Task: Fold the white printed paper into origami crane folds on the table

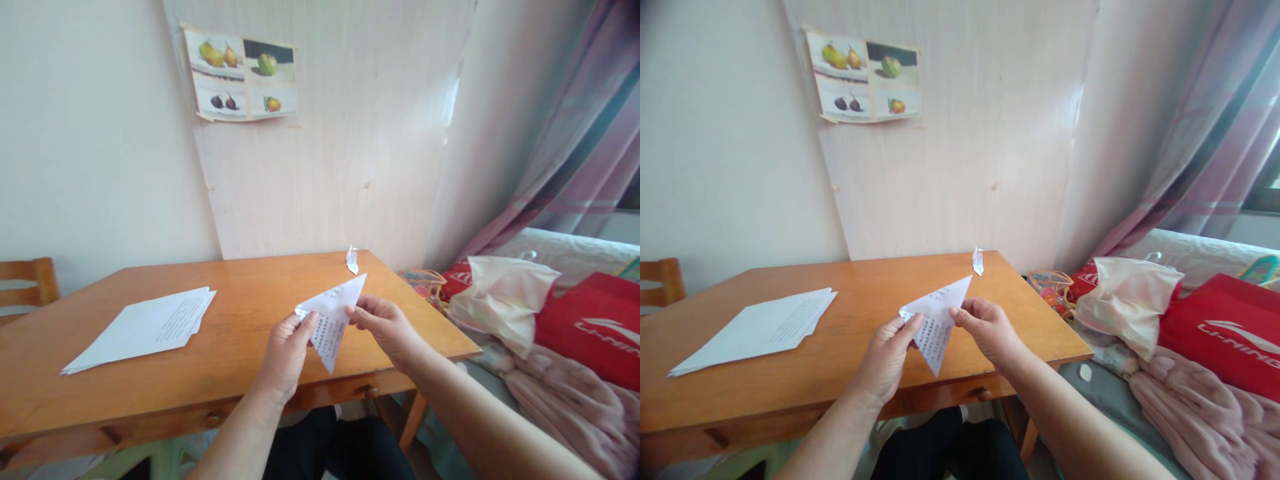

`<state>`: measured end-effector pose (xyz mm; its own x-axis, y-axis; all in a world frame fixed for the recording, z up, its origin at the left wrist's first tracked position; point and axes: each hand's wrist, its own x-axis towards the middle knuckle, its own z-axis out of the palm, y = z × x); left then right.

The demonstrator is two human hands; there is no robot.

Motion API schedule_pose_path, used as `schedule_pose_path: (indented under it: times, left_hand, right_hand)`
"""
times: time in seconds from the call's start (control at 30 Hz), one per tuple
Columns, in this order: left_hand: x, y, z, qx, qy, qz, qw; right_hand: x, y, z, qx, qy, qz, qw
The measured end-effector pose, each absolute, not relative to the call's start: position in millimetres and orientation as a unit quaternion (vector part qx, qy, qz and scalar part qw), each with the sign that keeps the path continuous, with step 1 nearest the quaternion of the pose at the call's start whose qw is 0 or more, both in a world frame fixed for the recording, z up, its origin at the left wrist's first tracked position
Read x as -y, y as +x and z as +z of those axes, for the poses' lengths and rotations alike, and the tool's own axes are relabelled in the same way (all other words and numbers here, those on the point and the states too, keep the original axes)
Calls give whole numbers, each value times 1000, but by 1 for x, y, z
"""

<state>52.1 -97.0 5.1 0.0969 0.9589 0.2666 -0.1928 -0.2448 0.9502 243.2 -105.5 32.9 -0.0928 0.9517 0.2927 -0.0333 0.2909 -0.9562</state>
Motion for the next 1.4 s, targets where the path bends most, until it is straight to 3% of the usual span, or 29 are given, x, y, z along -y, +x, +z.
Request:
schedule_pose_path:
  times: [0.2, 0.67, 1.4]
  left_hand:
    - [101, 55, 3, -304, 474, 556, 612]
    - [84, 46, -13, -239, 315, 574, 717]
    - [82, 45, -16, -246, 267, 562, 743]
  right_hand:
    - [95, 243, 14, 573, -392, 472, 543]
    - [116, 234, 23, 578, -368, 484, 544]
    - [120, 213, 26, 583, -358, 505, 527]
